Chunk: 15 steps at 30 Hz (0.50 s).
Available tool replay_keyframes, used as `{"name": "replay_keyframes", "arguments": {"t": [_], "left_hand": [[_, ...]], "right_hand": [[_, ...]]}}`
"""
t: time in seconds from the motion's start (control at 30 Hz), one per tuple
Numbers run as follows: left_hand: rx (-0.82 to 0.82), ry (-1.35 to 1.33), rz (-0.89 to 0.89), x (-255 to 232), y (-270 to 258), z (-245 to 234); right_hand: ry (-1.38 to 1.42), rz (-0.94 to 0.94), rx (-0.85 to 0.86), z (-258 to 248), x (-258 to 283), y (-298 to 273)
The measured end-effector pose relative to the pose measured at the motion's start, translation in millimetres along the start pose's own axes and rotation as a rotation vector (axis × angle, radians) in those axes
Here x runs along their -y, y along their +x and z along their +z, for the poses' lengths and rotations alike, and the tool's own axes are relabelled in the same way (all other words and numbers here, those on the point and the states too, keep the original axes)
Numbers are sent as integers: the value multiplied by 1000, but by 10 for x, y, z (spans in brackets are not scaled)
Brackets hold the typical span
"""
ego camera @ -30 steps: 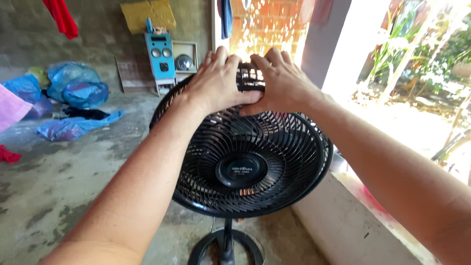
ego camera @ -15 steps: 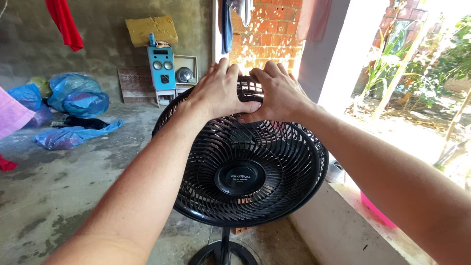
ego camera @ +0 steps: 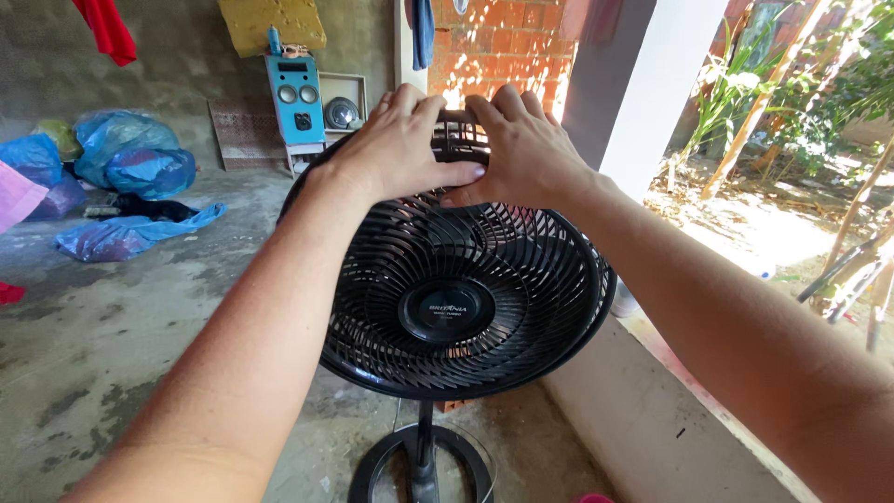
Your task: The person assembles a standing fan by attaching the front protective grille to the fan head. They align the grille with the fan blades and repeatedly adjust its position to ensure it is properly secured.
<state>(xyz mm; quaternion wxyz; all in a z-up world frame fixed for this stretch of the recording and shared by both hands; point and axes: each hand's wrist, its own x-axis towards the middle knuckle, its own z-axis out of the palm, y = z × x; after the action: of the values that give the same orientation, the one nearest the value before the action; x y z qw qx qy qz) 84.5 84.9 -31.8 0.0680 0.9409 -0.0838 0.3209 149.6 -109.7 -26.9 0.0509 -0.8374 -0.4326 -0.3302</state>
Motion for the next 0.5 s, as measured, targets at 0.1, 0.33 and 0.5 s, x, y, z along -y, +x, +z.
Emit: {"name": "replay_keyframes", "arguments": {"t": [0.1, 0.33, 0.5], "left_hand": [[-34, -6, 32, 94, -32, 19], [-64, 49, -37, 33, -36, 59], [-95, 81, -19, 1, -20, 14]], "right_hand": [[21, -19, -22, 5, 5, 15], [-6, 13, 7, 6, -20, -19], [-27, -71, -52, -10, -46, -28]]}}
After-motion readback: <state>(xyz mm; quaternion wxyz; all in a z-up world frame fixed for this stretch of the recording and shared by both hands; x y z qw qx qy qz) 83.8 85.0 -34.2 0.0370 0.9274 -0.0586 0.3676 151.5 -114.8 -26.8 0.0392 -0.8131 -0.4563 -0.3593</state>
